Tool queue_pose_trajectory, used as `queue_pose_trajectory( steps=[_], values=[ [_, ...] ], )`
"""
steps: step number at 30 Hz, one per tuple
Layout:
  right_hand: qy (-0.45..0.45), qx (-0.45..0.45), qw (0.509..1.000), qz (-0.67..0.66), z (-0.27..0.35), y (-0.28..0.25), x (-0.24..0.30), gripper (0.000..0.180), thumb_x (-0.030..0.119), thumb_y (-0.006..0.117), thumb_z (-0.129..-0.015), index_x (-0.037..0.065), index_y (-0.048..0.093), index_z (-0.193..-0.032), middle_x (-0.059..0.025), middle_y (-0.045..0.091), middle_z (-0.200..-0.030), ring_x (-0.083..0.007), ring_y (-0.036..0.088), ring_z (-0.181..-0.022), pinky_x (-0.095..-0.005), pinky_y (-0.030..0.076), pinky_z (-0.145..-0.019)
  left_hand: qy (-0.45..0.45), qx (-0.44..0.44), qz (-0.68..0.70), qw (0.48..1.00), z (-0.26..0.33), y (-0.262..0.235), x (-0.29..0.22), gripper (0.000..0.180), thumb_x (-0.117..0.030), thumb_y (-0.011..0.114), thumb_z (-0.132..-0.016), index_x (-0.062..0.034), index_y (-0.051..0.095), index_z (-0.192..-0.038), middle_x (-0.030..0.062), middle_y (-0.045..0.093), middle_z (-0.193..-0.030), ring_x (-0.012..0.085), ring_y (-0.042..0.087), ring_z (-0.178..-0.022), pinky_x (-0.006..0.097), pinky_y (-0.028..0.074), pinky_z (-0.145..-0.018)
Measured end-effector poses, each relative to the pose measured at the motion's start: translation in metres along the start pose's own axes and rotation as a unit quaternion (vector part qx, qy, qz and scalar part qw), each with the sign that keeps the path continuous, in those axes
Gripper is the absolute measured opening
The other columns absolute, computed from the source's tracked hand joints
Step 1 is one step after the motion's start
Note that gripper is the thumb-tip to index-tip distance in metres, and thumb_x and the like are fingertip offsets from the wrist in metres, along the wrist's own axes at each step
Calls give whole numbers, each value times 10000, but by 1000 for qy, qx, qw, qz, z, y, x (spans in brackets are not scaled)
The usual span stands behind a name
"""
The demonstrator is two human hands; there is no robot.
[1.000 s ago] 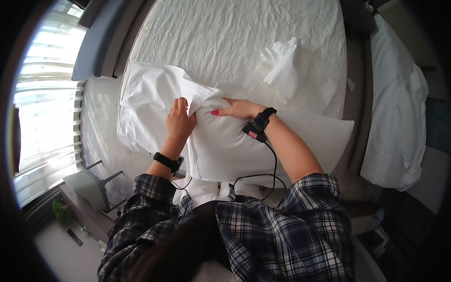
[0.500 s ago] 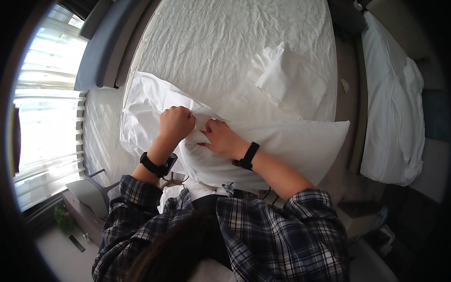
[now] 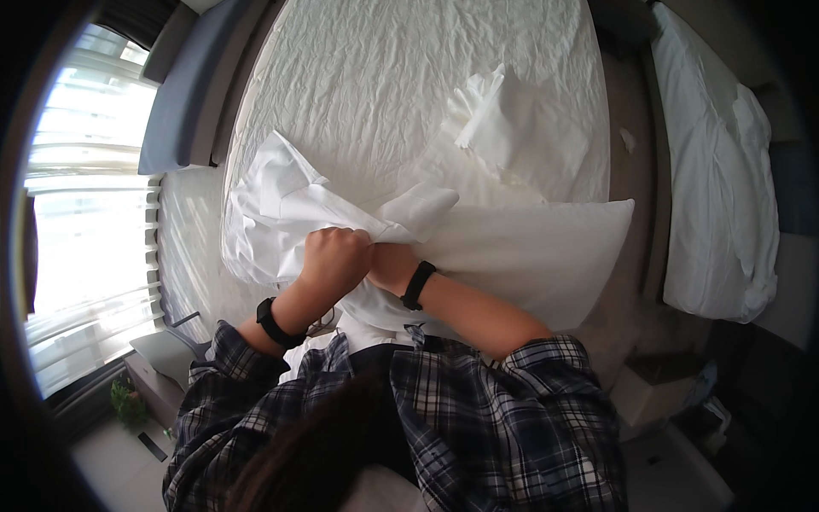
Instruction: The person picks up a white pillowcase from a pile of linens on a bench, holds it open, and pulls it over a white pillow while standing in a hotel room.
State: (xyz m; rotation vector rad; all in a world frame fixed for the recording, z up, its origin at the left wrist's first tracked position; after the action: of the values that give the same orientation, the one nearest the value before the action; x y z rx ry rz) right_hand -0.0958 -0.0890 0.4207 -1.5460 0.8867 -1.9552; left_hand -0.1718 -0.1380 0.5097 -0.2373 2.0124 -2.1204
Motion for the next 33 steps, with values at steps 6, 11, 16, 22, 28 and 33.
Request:
queue_pose_trajectory(
  steps=[6,11,16,22,28,33],
  values=[
    [-79,-194,974,-87,6,36,-13,160,206,531,-763,78,576,-679,-118,597,-640,-308,579,-618,-424,449,-642,-7,-28,49,998,-30,24,-47,139,-159,566,-632,-117,530,-505,67,577,-525,203,589,-473,309,448,-428],
    [-130,-404,905,39,-14,8,-39,173,202,533,-769,72,570,-662,-122,585,-610,-319,571,-589,-423,451,-620,-12,-183,91,979,-16,38,-26,141,-158,579,-678,-100,476,-601,19,506,-565,188,572,-561,298,447,-453],
    [-10,-239,971,-18,-50,-32,-69,184,168,535,-801,35,551,-676,-171,581,-633,-362,571,-613,-451,455,-570,-155,-139,123,970,28,61,26,174,-189,577,-720,-64,461,-755,71,495,-694,240,564,-587,348,456,-464],
    [13,-193,981,7,-74,-30,-72,186,169,525,-813,31,553,-693,-188,590,-663,-372,575,-638,-458,455,-588,-249,-62,175,950,79,114,22,293,-241,596,-710,-45,446,-867,115,482,-819,277,581,-652,383,482,-513],
    [68,-239,966,-66,-106,-45,-132,215,212,454,-826,51,596,-841,-199,605,-824,-401,558,-799,-461,443,-695,-351,81,132,924,116,158,41,311,-243,603,-700,-29,519,-910,115,561,-825,292,614,-670,392,502,-543],
    [260,-243,933,-61,-114,-57,-143,277,236,417,-876,54,612,-950,-162,631,-902,-357,570,-872,-405,446,-767,-410,209,141,877,143,167,40,217,-233,558,-698,-51,672,-722,145,651,-732,320,644,-690,420,507,-593]
  ],
)
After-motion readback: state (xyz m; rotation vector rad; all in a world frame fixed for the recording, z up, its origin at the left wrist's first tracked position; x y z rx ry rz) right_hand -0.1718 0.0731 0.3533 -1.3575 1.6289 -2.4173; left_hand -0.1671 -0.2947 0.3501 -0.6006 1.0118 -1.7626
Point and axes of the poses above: each hand's wrist, its own z-axis away from the middle knuckle, its own y-axis out of the palm, x = y × z, the point moved 2 cm from there along -z, towards the middle knuckle
